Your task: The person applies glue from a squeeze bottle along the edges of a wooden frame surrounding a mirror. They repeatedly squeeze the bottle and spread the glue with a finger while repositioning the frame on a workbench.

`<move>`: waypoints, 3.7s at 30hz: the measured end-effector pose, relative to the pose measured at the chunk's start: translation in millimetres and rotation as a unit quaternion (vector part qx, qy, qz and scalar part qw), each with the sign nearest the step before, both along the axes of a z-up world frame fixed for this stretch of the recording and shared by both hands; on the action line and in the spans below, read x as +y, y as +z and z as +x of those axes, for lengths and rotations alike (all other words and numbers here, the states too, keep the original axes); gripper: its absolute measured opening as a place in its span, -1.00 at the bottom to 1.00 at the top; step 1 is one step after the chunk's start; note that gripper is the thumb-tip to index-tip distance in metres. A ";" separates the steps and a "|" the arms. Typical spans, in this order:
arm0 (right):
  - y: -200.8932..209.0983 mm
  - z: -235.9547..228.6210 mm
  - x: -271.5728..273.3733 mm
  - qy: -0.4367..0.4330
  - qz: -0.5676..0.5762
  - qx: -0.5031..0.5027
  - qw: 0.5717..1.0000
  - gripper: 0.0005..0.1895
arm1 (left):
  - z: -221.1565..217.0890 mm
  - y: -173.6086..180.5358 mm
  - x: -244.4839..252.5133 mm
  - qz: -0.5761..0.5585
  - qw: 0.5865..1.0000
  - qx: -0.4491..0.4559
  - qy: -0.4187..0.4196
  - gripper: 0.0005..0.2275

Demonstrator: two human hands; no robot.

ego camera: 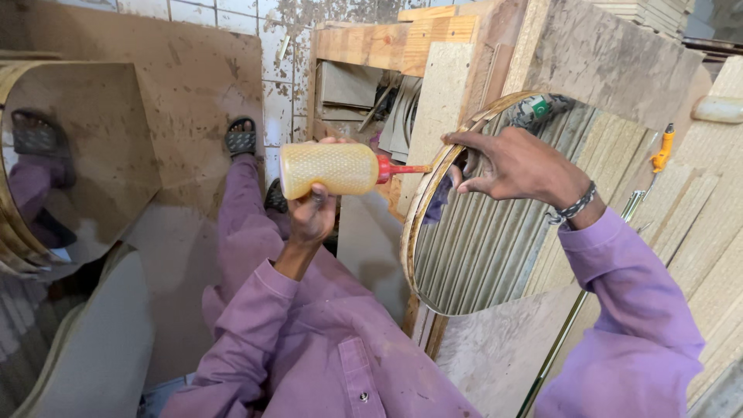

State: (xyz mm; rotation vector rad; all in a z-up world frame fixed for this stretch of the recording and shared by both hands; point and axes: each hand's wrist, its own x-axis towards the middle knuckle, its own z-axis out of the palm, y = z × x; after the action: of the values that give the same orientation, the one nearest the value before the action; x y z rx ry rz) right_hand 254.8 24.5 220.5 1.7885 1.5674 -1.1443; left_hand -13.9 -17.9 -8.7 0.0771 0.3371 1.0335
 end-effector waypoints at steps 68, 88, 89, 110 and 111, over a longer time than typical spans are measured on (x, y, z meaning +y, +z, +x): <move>-26.2 -63.2 -152.9 0.279 0.160 -0.228 0.919 -0.09 | -17.0 -27.6 -145.0 -0.242 0.965 -0.041 0.092 -0.33; -18.6 -72.4 -149.0 0.271 0.180 -0.012 0.945 -0.29 | -24.8 -45.6 -200.9 -0.311 0.945 -0.043 0.096 -0.41; -17.8 -76.1 -155.1 0.286 0.149 -0.031 0.946 -0.32 | -27.0 -45.1 -206.0 -0.318 0.943 -0.036 0.092 -0.41; -22.6 -57.5 -173.3 -0.058 0.136 0.240 0.959 -0.58 | -48.1 -71.1 -243.1 -0.397 0.918 0.021 -0.016 -0.40; -24.9 -57.7 -163.0 -0.044 0.221 0.154 0.962 -0.43 | -48.9 -71.2 -239.2 -0.398 0.917 0.017 -0.018 -0.40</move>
State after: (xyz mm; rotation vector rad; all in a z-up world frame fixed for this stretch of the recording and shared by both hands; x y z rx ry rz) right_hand 197.0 -138.5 195.6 2.0488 2.0771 -1.2324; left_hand -62.8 -257.1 -79.9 -0.6333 0.7634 0.7931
